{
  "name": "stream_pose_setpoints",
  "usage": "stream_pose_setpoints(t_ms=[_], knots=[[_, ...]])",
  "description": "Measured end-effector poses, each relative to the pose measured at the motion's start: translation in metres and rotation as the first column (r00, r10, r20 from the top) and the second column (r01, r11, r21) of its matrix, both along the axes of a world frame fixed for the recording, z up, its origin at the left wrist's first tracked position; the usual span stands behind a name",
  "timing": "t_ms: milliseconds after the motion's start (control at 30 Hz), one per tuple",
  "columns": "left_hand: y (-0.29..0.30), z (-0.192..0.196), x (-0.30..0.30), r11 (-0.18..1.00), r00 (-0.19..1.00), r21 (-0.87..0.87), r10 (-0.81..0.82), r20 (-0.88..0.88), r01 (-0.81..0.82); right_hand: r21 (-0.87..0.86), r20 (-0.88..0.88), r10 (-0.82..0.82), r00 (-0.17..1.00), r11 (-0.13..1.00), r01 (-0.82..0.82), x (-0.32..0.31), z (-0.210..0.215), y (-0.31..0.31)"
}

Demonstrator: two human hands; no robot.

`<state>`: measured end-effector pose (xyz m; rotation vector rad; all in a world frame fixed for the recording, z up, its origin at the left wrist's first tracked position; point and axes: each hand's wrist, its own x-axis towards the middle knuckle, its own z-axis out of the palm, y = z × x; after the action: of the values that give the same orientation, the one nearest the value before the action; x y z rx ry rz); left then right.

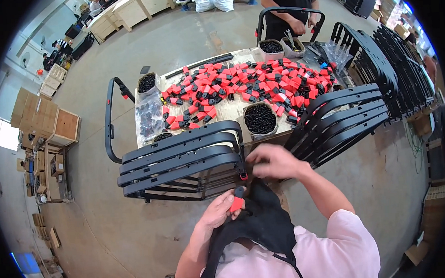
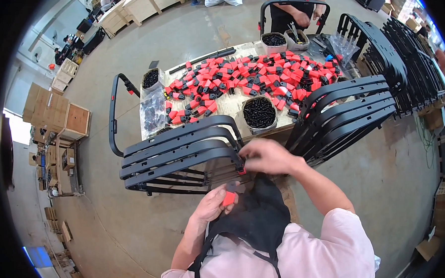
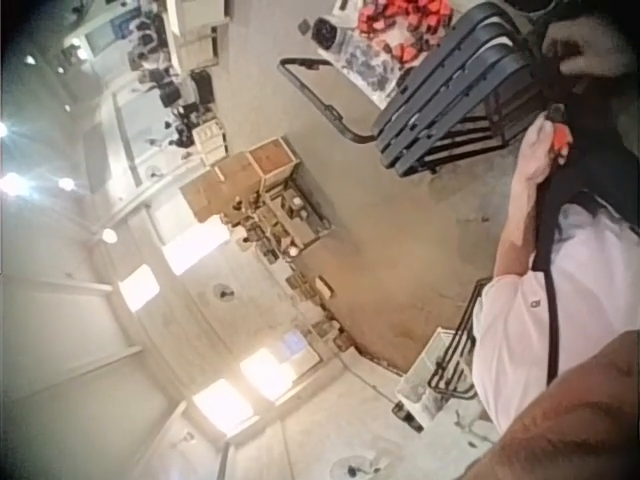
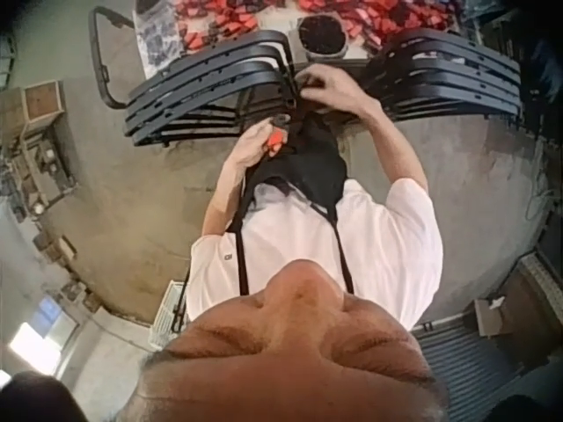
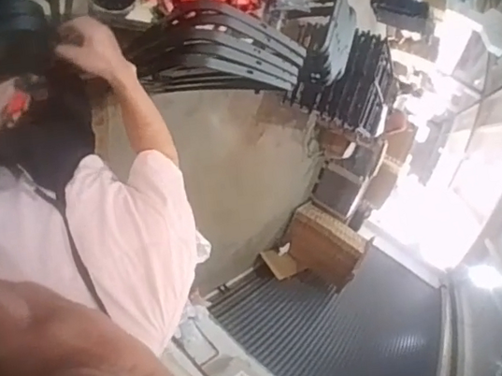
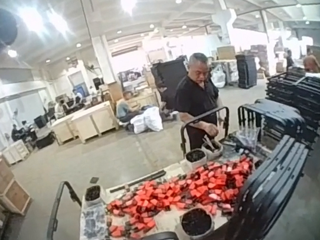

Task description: Assembling metal furniture frames by attaching plastic caps and components using a power drill and hands.

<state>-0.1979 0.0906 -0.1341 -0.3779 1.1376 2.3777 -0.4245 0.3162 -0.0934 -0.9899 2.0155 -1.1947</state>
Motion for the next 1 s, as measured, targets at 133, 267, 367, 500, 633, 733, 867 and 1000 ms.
stream_pose_setpoints(t_ms=[133, 267, 367, 500, 633, 733, 867, 1000], knots=[[0.008, -0.019, 0.011, 0.954, 0.984, -0.252, 0.140, -0.106, -0.163, 0.175, -0.285, -0.406, 0.868, 0.869, 0.463, -0.067, -0.073, 0.014], [0.016, -0.013, 0.021, 0.884, 0.940, -0.318, 0.327, -0.101, -0.342, 0.314, -0.343, -0.353, 0.870, 0.830, 0.461, -0.098, -0.114, -0.005], [0.023, -0.016, 0.032, 0.808, 0.876, -0.375, 0.481, -0.024, -0.454, 0.390, -0.454, -0.231, 0.860, 0.817, 0.425, -0.115, -0.150, -0.024], [0.025, -0.020, 0.043, 0.704, 0.805, -0.467, 0.592, -0.029, -0.534, 0.395, -0.467, -0.162, 0.869, 0.841, 0.369, -0.140, -0.172, -0.012], [0.017, -0.033, 0.074, 0.567, 0.631, -0.412, 0.775, -0.026, -0.713, 0.376, -0.468, -0.131, 0.874, 0.865, 0.332, -0.136, -0.152, -0.014], [0.001, -0.048, 0.104, 0.464, 0.522, -0.415, 0.852, -0.031, -0.782, 0.390, -0.210, -0.296, 0.932, 0.849, 0.357, -0.142, -0.154, -0.010], [-0.044, -0.084, 0.137, 0.300, 0.369, -0.476, 0.928, -0.056, -0.827, 0.092, 0.071, -0.456, 0.887, 0.889, 0.449, -0.147, -0.127, 0.005], [-0.101, -0.104, 0.155, 0.240, 0.342, -0.519, 0.933, -0.110, -0.821, -0.175, 0.258, -0.451, 0.855, 0.848, 0.500, -0.104, -0.025, 0.012]])
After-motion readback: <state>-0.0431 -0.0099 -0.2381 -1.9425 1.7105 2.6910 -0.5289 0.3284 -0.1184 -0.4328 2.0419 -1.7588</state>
